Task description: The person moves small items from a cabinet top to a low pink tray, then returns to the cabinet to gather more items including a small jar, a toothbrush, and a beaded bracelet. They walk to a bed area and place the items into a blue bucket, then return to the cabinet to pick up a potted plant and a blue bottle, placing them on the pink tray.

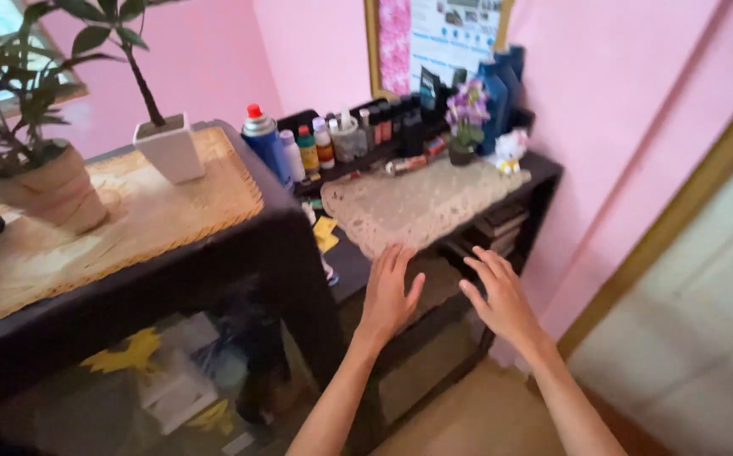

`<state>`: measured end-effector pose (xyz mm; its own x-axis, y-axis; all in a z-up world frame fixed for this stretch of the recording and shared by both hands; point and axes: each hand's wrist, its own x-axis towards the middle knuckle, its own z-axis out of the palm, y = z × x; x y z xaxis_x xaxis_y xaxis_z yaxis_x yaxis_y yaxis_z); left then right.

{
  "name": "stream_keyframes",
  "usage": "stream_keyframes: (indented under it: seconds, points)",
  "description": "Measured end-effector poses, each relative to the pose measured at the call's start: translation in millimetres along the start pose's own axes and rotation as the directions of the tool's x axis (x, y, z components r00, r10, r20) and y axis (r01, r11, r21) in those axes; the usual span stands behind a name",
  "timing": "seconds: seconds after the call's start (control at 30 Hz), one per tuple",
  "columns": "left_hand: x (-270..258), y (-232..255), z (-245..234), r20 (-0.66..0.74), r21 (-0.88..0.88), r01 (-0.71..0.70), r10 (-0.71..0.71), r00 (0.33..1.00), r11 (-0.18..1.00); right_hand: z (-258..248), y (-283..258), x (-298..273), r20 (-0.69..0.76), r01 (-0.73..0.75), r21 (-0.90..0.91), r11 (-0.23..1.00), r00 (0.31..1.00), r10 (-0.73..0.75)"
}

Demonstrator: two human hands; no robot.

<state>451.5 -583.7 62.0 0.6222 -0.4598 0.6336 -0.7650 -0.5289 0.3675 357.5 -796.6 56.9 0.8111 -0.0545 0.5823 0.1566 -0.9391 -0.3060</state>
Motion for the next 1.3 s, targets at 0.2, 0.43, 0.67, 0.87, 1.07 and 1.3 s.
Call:
stream_keyframes:
  seconds: [0.2,0.43,0.67,0.87,1.07,1.3]
  points:
    - [59.1,-25.6,39.2,0.068,0.038,0.189,-0.191,0.979,0.981,17.2,50.1,95.8,0.119,0.106,0.106,0.989,0.986,-0.119]
    - [150.3,-73.2,88.1,0.087,0.108,0.261,-0.271,0.959,0.959,83.3,110.9,201.1,0.207,0.169,0.085,0.982,0.961,-0.183]
    - [223.4,-116.8,143.0,0.182,0.409,0.219,-0.315,0.932,0.886,130.2,151.1,258.7,0.396,0.109,0.082,0.991,0.908,-0.133]
    - [249.9,-145.8,173.2,0.177,0.541,0.2,-0.343,0.922,0.817,147.8,177.5,280.4,0.401,0.158,0.083,0.984,0.898,-0.178]
    - [257.2,-147.5,186.1,0.066,0.708,0.169,-0.302,0.951,0.686,167.1,194.8,288.7,0.263,0.283,0.186,0.941,0.908,-0.326]
    - [241.5,-133.6,204.9,-0.02,0.757,0.226,-0.324,0.946,0.613,175.1,205.2,292.4,0.189,0.394,0.227,0.891,0.879,-0.437]
